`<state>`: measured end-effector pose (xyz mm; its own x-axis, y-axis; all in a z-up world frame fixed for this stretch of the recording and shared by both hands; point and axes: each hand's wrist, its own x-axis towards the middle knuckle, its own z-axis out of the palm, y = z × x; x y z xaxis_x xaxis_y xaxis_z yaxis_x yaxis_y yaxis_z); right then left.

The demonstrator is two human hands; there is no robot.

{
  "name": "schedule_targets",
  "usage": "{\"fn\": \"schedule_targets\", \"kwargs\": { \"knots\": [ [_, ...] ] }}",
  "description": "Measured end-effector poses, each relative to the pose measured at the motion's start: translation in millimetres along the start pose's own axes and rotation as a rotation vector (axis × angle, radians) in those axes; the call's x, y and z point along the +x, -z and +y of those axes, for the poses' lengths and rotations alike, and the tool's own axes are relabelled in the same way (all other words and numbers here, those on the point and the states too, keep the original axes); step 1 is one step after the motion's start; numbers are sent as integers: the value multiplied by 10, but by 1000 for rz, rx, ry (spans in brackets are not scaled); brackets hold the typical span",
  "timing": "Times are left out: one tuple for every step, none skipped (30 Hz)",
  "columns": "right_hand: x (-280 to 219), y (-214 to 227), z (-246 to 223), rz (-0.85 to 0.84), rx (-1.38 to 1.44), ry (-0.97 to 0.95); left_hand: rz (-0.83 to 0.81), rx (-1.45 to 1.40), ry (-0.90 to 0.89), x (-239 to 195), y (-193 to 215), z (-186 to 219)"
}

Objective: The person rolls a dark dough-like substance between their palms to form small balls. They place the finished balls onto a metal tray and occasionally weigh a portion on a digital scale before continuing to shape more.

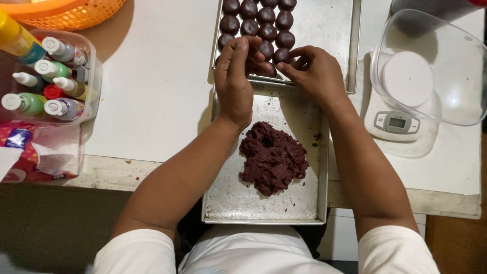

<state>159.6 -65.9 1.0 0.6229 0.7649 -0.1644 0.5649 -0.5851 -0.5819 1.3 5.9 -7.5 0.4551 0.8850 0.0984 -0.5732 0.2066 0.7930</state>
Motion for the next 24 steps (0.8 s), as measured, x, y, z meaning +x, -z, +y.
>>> {"fn": "schedule_targets", "kwargs": {
  "knots": [
    [-54,30,17,-2,2,0,2,3,0,-1,2,4],
    [-108,58,34,105,29,121,0,14,-16,-1,6,8],
    [-161,88,53,211,54,242,-1,24,-30,-2,9,8],
    [-317,105,39,208,55,242,1,25,-29,-2,18,-1],
    [-470,128,28,332,210,544,5,39,-48,1,21,-11],
    [-624,154,20,454,366,846,9,53,-67,2,20,-23],
    [-792,227,-64,454,369,844,9,56,-65,3,25,-20],
    [-962,303,-143,613,420,1172,6,62,-67,0,27,-20],
    [-1141,380,-210,785,468,1495,-2,66,-68,-6,22,-29],
    [-1339,503,-142,790,467,1492,-7,68,-66,-9,11,1],
    [-1547,633,-80,750,400,1429,17,73,-42,-15,-5,34],
    [-1758,764,-22,709,335,1365,40,78,-18,-20,-25,71],
    [-1828,725,-188,718,331,1361,31,79,-15,-14,-31,74],
    [-1899,686,-359,655,235,1270,46,88,-9,-10,-35,82],
    [-1962,654,-537,588,143,1181,66,94,-5,-5,-37,94],
    [-2083,736,-576,591,139,1180,62,92,-5,-20,-45,84],
    [-2188,813,-615,523,53,1098,61,99,-6,-22,-42,85],
    [-2292,886,-655,456,-31,1015,60,107,-8,-21,-37,88],
    [-2333,971,-718,454,-34,1016,62,104,-9,-27,-41,70],
    [-2373,1054,-780,383,-120,925,57,94,-13,-34,-46,52],
    [-2408,1122,-840,315,-197,837,51,91,-25,-31,-32,53],
    [-2229,1004,-811,317,-192,845,53,94,-33,-6,-5,79],
    [-2075,899,-773,306,-197,1008,56,104,-37,-8,-8,63],
    [-1921,794,-731,283,-199,1172,60,113,-41,-9,-10,46]
  ]
}}
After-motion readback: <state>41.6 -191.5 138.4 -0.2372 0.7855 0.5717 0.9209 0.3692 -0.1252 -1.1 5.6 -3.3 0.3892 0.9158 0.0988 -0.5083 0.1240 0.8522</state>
